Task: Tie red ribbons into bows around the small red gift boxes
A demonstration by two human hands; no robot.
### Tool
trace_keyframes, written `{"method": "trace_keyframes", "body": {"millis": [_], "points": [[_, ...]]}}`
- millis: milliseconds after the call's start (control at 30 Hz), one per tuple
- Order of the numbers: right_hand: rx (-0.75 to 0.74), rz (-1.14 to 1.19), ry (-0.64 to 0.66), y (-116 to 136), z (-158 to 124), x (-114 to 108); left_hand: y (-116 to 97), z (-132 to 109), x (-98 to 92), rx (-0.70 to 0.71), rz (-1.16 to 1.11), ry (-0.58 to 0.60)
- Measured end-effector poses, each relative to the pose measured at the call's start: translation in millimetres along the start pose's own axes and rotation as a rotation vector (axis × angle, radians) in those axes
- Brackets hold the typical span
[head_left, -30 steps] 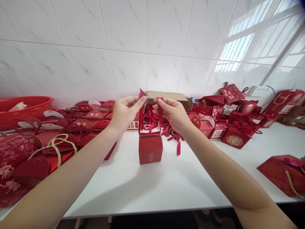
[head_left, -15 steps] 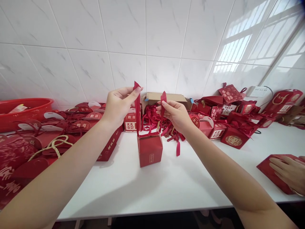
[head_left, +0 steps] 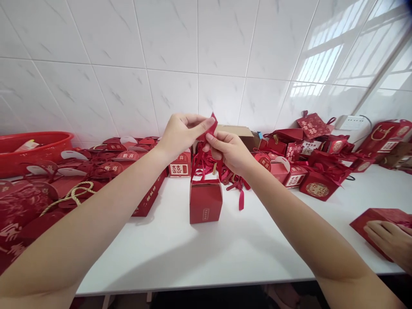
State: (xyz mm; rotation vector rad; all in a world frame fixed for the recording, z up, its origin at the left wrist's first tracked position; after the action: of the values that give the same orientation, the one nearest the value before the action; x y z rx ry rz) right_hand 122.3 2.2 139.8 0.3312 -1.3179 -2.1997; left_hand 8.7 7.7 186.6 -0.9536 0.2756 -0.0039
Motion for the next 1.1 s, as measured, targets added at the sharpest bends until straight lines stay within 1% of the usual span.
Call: {"method": "trace_keyframes", "body": {"millis": [67, 100, 200, 300, 367, 400, 467, 500, 533, 567, 633, 700, 767, 833, 933, 1033, 1100], "points": [[0.04, 0.077, -0.074, -3, 0, -5, -4, -4, -4.6, 0.056, -0.027, -0.035], [0.07, 0.122, -0.108, -5, -1, -8, -6, -8, -4.8, 0.095, -0.022, -0.029], [0.164, 0.266, -0.172, -11, -2, -14, -9, -23, 2.0, 0.181, 0.043, 0.061], [0.235, 0.352, -0.174, -15, -1, -18, -4, -40, 9.5, 0.207, 0.177, 0.127], [0.234, 0.302, -0.131, -14, 0, -18, 1, -44, 8.5, 0.211, 0.219, 0.096], [0.213, 0.238, -0.1, -11, 0, -18, 4, -43, 5.0, 0.204, 0.192, 0.049], [0.144, 0.034, -0.021, -3, 0, -14, 15, -37, -3.6, 0.139, 0.044, -0.051], [0.099, -0.103, 0.026, 2, -1, -11, 23, -31, -5.8, 0.076, -0.049, -0.076], [0.048, -0.26, 0.073, 7, -3, -8, 32, -26, -4.8, -0.01, -0.137, -0.064], [-0.004, -0.43, 0.122, 13, -4, -3, 42, -20, -0.3, -0.108, -0.209, -0.013], [-0.124, -0.781, 0.207, 23, -9, 5, 57, -15, 12.6, -0.282, -0.296, 0.131], [-0.268, -1.077, 0.27, 31, -13, 12, 65, -14, 21.5, -0.364, -0.338, 0.224], [-0.406, -1.285, 0.303, 36, -17, 16, 68, -15, 24.5, -0.38, -0.374, 0.237], [-0.499, -1.426, 0.302, 38, -19, 16, 69, -18, 27.3, -0.421, -0.417, 0.244], [-0.566, -1.599, 0.279, 35, -20, 16, 68, -22, 32.1, -0.498, -0.488, 0.286], [-0.594, -1.726, 0.259, 31, -20, 17, 61, -21, 36.3, -0.483, -0.545, 0.38], [-0.6, -1.769, 0.231, 30, -20, 16, 58, -20, 37.6, -0.461, -0.553, 0.447]]}}
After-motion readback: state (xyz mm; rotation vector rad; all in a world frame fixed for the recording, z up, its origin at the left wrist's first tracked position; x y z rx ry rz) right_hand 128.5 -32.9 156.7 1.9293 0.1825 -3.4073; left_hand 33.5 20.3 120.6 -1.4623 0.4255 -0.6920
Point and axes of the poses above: each hand's wrist, its own z-axis towards the middle knuckle, its own x-axis out of the palm, y = z × x, the point moved 7 cm from there along z, towards the middle knuckle, and after that the axes turned 8 degrees about y, right-handed, at the moved point
